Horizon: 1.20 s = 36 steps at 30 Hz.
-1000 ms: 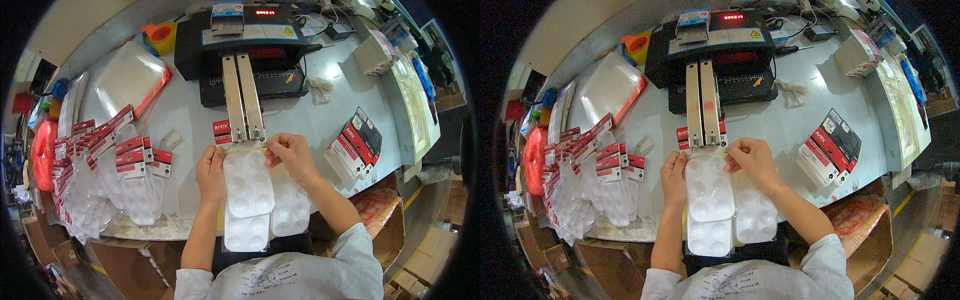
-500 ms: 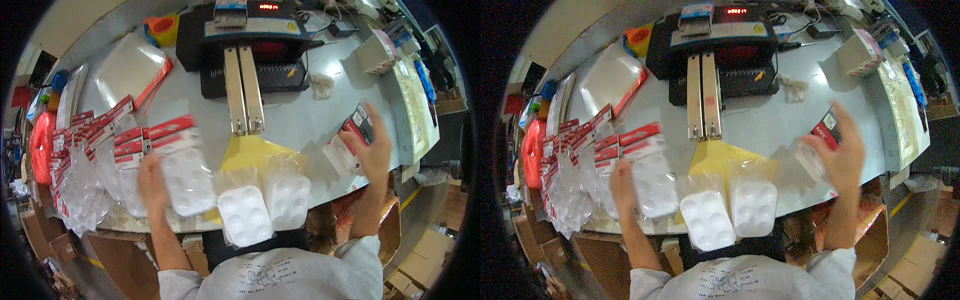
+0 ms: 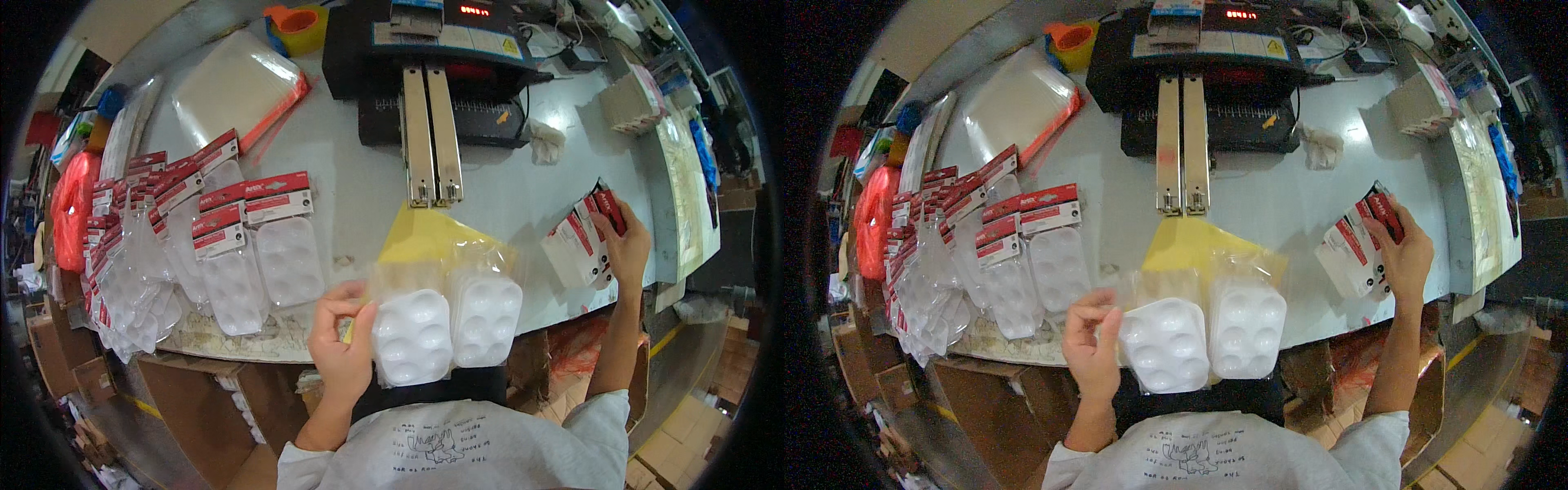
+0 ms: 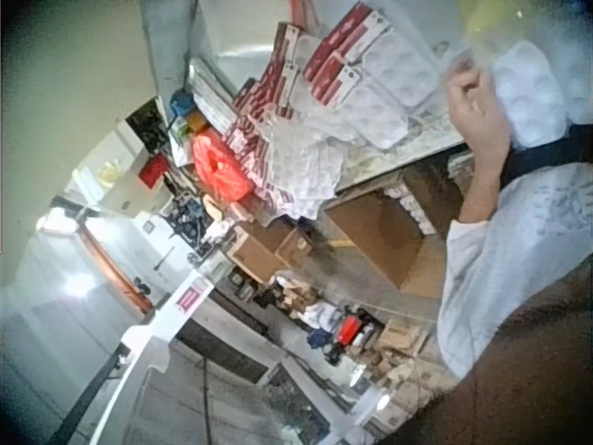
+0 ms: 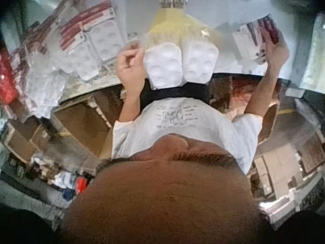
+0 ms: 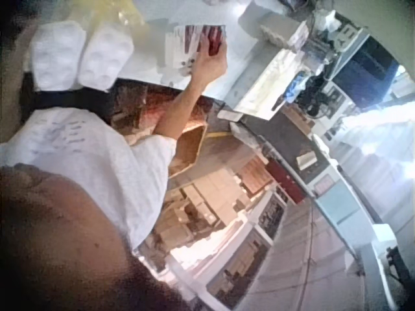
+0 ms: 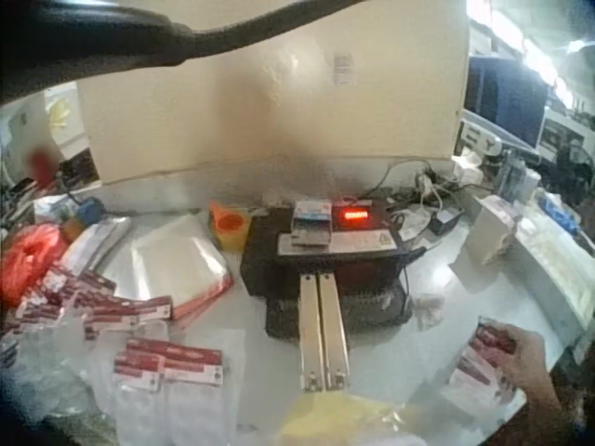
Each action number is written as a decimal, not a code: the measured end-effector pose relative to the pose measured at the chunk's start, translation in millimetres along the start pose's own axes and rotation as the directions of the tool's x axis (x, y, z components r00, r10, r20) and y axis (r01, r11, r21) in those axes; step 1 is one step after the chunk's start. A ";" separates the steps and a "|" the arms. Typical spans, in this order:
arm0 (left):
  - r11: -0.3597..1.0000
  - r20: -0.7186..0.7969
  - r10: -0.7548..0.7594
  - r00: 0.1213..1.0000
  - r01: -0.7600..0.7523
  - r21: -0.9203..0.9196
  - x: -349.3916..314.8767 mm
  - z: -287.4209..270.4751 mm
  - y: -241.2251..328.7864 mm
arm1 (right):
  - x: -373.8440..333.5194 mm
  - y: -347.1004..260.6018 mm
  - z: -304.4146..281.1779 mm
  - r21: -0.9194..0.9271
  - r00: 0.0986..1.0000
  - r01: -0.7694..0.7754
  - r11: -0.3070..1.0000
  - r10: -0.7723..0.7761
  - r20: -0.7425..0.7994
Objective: The person places white plastic mixing palettes into clear plastic bags and seals them with red Artix labels using a heat-sealing machine. The person stacks the finished packages on the table and briefly places a stack into a cardboard box.
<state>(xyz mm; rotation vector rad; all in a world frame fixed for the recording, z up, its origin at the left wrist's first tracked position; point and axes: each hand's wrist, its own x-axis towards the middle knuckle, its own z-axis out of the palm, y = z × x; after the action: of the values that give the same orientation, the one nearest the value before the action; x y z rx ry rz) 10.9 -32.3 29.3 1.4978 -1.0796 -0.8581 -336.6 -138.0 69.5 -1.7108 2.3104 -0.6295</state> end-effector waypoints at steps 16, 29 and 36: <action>0.940 0.419 -0.324 0.848 0.340 0.040 15.4 8.1 34.7 | -54.8 -133.5 42.8 0.622 0.630 0.316 0.716 -0.648 0.427; 0.980 0.101 -0.171 0.980 0.179 -0.083 15.2 7.0 15.4 | -61.4 -100.7 48.6 0.532 0.525 -0.406 0.743 -0.287 0.801; 0.965 0.104 -0.217 0.971 0.229 -0.126 13.6 10.5 11.9 | -76.0 -90.0 55.1 0.637 0.540 -0.572 0.516 -0.348 0.767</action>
<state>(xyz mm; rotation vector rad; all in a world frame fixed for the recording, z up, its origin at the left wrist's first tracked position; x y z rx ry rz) 3.5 -49.1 39.4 1.4949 -0.9065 -1.1429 -213.3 -99.8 53.8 -0.9110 1.0199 -0.5558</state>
